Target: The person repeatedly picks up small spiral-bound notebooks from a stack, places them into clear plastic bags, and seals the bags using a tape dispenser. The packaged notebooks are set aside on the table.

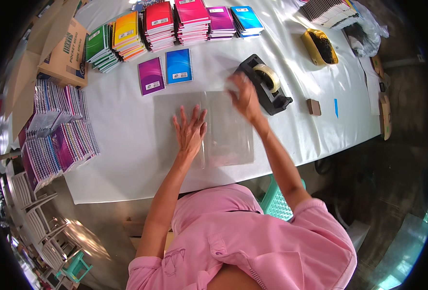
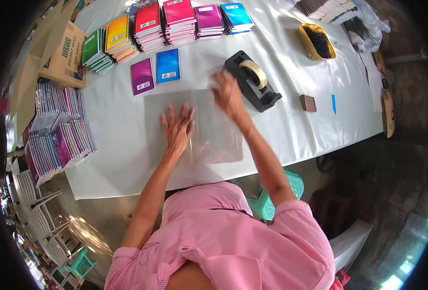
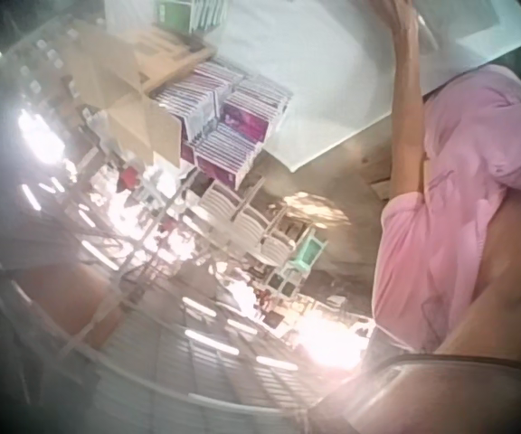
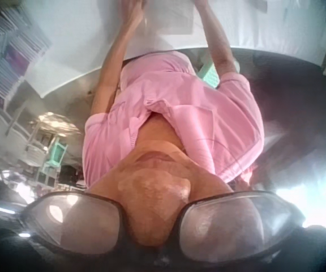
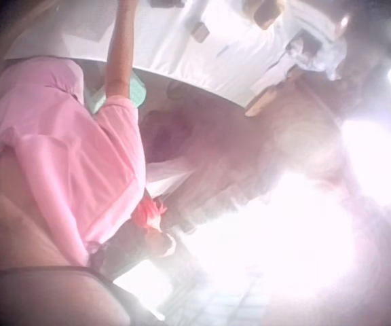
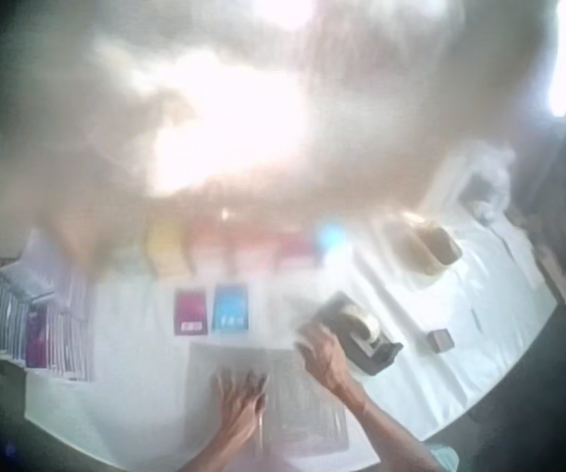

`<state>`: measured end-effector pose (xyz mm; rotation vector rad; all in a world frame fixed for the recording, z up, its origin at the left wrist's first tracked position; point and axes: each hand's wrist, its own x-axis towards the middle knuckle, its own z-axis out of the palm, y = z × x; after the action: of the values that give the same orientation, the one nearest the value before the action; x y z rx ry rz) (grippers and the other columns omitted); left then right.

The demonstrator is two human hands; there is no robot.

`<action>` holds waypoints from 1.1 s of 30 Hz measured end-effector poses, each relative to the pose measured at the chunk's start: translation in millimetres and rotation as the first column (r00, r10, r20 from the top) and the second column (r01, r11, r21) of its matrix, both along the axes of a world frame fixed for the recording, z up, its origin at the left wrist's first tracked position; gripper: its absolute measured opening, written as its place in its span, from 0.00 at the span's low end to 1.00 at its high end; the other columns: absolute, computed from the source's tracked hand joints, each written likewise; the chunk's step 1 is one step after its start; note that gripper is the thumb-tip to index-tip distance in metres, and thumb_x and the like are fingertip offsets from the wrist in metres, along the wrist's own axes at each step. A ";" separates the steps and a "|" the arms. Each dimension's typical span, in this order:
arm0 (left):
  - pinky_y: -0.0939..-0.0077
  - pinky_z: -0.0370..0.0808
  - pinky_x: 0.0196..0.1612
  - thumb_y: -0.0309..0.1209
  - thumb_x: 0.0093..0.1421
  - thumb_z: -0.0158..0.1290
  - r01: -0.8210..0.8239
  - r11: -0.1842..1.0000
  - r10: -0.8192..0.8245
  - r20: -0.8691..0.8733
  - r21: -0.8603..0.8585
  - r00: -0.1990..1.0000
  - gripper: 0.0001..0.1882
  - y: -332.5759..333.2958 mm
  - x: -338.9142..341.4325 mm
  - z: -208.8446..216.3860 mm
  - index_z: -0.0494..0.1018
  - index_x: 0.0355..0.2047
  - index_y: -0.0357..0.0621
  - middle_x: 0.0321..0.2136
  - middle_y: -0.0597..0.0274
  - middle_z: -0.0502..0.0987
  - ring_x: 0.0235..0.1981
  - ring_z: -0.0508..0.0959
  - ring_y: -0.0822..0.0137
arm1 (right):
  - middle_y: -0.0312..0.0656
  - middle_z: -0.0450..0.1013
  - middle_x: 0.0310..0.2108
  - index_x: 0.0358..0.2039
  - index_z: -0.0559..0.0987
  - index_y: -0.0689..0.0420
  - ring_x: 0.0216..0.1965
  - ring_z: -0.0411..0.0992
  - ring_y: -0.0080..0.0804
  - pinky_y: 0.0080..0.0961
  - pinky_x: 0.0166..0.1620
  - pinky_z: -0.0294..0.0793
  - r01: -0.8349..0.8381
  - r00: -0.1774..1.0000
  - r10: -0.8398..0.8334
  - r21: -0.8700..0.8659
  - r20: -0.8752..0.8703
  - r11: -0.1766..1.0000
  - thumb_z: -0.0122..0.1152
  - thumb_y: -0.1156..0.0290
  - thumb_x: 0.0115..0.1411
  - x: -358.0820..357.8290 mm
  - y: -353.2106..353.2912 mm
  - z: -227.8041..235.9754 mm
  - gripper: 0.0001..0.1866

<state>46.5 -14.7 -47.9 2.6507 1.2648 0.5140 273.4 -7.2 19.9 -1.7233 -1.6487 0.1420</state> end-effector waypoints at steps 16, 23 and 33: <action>0.33 0.54 0.58 0.40 0.59 0.55 0.025 0.995 -0.027 -0.027 -0.093 0.999 0.32 -0.9 0.7 11.8 0.60 0.63 0.63 0.64 0.64 0.58 0.64 0.54 0.41 | 0.54 0.78 0.35 0.29 0.80 0.63 0.37 0.77 0.51 0.43 0.40 0.74 0.526 0.850 -0.492 -0.286 0.185 0.801 0.75 0.49 0.40 121.5 219.0 6.7 0.28; 0.33 0.53 0.59 0.42 0.59 0.55 0.018 0.995 -0.019 -0.018 -0.093 1.000 0.32 -3.3 -3.7 7.8 0.59 0.64 0.64 0.65 0.62 0.56 0.65 0.53 0.40 | 0.55 0.77 0.31 0.24 0.78 0.65 0.34 0.76 0.53 0.43 0.39 0.74 0.435 0.901 -0.409 -0.304 0.146 0.848 0.76 0.53 0.39 116.7 217.2 5.3 0.26; 0.41 0.51 0.63 0.45 0.60 0.55 0.018 0.967 0.058 0.289 -0.254 0.956 0.36 20.8 5.2 31.7 0.55 0.66 0.60 0.67 0.56 0.52 0.67 0.49 0.44 | 0.46 0.75 0.31 0.30 0.77 0.68 0.29 0.75 0.34 0.29 0.38 0.78 0.303 0.665 -0.388 -0.245 -0.638 0.921 0.65 0.77 0.50 156.8 175.8 5.5 0.08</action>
<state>51.7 6.0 -16.2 2.2534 1.1795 0.6715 430.1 168.5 25.4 -1.7463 -0.7629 0.6228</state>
